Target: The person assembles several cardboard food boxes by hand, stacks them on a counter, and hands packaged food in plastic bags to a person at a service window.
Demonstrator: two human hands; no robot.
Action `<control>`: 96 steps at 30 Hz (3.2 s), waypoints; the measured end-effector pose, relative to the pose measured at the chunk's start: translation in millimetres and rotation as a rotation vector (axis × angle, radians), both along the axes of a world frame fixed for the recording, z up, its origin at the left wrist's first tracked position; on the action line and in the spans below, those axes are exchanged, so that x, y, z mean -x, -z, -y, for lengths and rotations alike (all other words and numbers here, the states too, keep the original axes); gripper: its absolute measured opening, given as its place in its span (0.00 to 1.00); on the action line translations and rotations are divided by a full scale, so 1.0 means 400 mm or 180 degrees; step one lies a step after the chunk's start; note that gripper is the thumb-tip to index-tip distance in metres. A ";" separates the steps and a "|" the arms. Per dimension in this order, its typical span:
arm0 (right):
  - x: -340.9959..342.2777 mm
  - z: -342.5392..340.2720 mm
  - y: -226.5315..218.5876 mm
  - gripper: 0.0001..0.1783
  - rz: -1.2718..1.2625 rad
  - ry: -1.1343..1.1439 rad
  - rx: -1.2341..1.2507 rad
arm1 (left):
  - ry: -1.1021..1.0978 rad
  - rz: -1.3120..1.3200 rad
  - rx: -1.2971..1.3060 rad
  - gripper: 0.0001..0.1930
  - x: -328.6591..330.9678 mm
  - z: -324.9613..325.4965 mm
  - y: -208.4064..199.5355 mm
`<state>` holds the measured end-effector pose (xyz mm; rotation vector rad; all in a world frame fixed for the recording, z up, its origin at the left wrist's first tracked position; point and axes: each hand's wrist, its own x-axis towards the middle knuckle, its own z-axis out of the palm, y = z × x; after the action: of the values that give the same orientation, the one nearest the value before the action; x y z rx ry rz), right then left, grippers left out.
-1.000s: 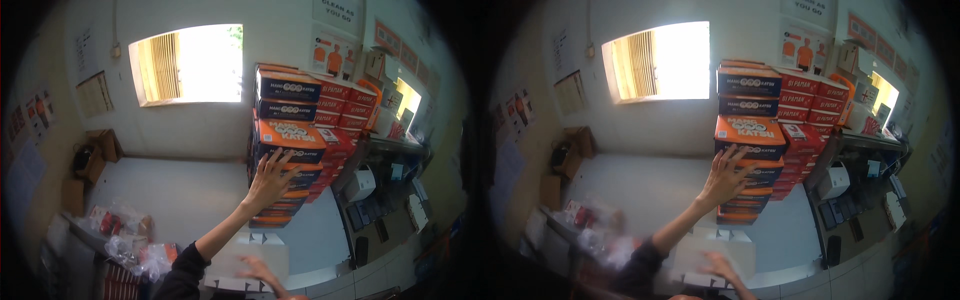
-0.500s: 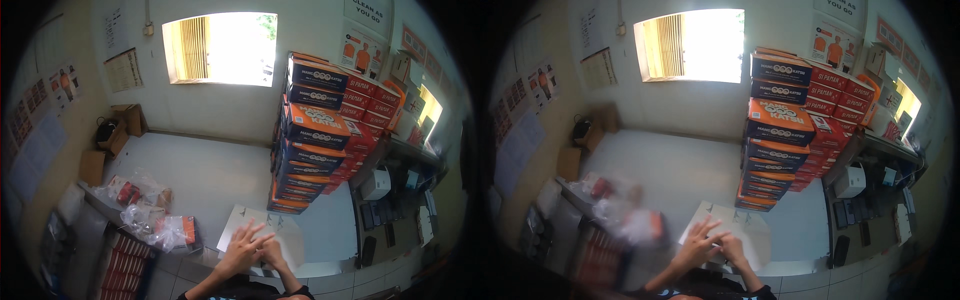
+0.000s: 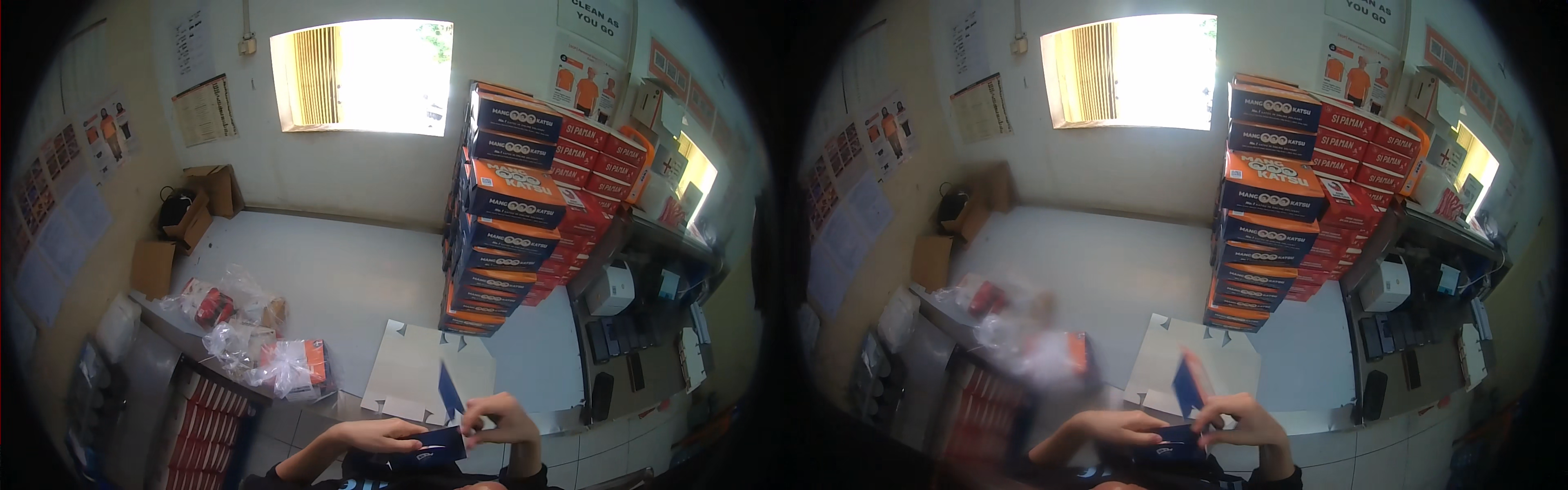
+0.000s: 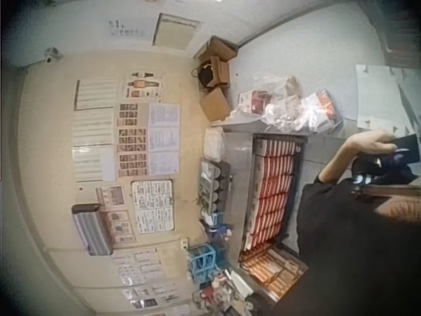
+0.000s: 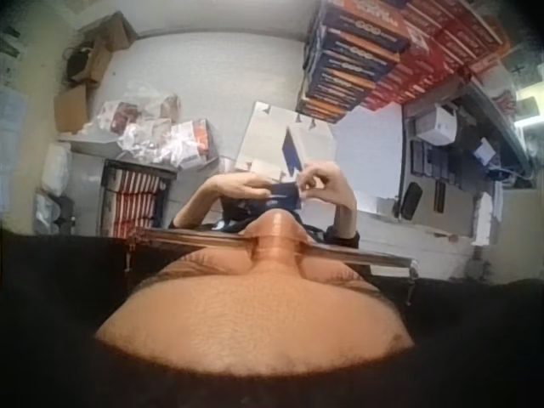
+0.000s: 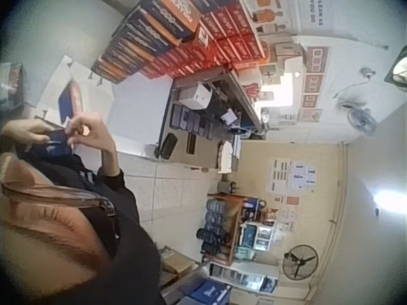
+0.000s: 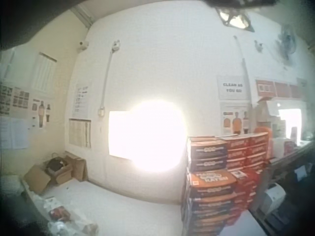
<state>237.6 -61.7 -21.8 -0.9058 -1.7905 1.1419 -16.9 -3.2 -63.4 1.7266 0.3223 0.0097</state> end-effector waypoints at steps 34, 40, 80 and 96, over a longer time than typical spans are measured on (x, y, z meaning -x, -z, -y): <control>0.128 -0.047 -0.032 0.12 0.0969 0.1768 -0.2361 | -0.2067 0.1482 -0.0836 0.22 0.039 0.133 0.013; 0.032 -0.076 0.123 0.18 0.0229 0.1898 -0.0153 | -0.1819 0.0647 -0.1867 0.27 0.068 0.068 0.094; 0.159 0.011 0.073 0.07 -0.0636 0.2364 -0.0095 | -0.4067 0.1265 -0.1195 0.08 -0.115 0.065 -0.028; 0.030 -0.034 0.033 0.18 0.0743 0.0641 -0.0346 | -0.1683 0.0871 0.0317 0.15 -0.076 0.079 0.027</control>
<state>225.5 -48.2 -34.8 -1.1631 -1.8761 0.8311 13.4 -34.6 -74.3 1.4764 0.5556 0.5991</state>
